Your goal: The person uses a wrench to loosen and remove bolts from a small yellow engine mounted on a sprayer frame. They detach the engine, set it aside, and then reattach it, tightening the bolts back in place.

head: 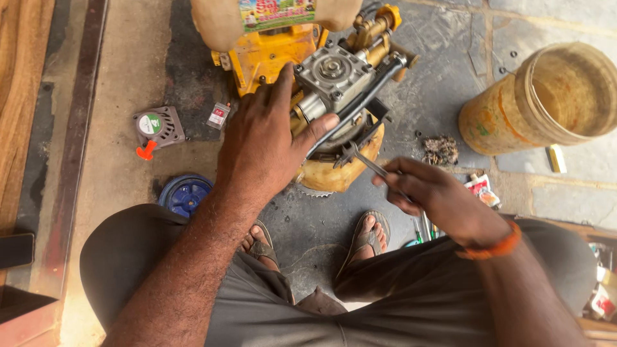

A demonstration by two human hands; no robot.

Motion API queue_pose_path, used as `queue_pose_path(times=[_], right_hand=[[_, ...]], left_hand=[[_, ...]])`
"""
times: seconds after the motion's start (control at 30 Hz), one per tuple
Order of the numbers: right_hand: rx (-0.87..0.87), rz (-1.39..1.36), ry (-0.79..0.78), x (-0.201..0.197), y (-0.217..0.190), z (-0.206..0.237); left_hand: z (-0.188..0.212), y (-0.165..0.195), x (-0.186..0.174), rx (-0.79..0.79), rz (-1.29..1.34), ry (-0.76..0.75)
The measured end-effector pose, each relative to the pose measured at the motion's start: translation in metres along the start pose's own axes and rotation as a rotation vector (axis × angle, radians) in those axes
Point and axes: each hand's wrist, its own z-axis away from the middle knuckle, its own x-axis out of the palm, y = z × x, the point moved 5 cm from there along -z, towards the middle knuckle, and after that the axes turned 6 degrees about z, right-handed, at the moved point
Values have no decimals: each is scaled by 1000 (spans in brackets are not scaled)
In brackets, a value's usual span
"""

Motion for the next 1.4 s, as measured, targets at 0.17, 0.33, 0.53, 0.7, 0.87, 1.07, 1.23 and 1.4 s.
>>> queue_pose_path(times=[0.17, 0.33, 0.53, 0.7, 0.87, 1.07, 1.23, 1.4], right_hand=[[120, -442, -13, 20, 9, -26], [100, -470, 16, 32, -2, -36], [128, -474, 30, 46, -1, -36], [185, -646, 49, 96, -14, -43], [51, -1021, 245, 153, -36, -88], [143, -399, -63, 126, -10, -41], [186, -251, 58, 58, -11, -9], [249, -441, 74, 40, -12, -22]], left_hand=[[-2, 3, -1, 15, 21, 49], [1, 0, 2, 35, 42, 86], [0, -1, 4, 37, 54, 127], [-4, 1, 8, -105, 78, 38], [-6, 1, 3, -103, 48, 54], [-2, -1, 4, -24, 48, 78], [-1, -3, 6, -11, 83, 89], [0, 0, 5, 34, 50, 141]])
